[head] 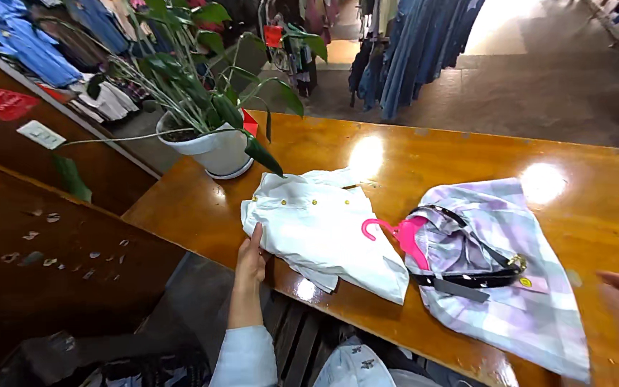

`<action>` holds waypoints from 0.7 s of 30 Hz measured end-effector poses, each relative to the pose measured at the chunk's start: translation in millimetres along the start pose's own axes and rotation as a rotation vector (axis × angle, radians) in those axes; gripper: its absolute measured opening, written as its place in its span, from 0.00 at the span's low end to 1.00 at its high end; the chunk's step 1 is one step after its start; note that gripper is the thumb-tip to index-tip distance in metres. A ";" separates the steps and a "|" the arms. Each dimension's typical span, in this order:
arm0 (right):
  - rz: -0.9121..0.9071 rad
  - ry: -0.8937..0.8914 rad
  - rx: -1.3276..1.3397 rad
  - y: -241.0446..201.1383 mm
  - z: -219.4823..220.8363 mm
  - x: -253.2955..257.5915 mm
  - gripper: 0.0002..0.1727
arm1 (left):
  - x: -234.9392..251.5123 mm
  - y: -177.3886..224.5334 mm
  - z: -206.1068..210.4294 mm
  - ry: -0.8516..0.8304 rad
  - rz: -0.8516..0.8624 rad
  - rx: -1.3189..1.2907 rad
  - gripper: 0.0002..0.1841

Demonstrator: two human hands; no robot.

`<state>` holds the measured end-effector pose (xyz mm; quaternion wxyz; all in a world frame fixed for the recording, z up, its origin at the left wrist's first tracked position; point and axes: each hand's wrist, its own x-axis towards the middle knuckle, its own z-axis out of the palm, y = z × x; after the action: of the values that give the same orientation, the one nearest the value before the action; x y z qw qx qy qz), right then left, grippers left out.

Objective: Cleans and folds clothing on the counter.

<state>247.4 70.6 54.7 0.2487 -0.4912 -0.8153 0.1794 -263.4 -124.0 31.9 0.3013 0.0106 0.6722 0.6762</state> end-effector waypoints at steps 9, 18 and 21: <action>-0.597 -0.163 0.065 -132.0 180.2 1.5 0.21 | -13.8 -3.9 13.7 0.001 0.072 -0.206 0.16; -0.717 -0.528 0.770 -154.7 127.8 -24.1 0.13 | -131.3 18.4 -20.4 -0.473 0.383 -0.298 0.14; -0.425 -0.348 0.838 -133.9 84.6 -1.1 0.15 | -156.0 22.8 -6.6 -1.199 0.501 -0.274 0.16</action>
<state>103.4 4.8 57.6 0.3159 -0.1346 -0.7846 0.5162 -147.5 -193.7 113.1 0.4552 0.5026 0.2735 0.6822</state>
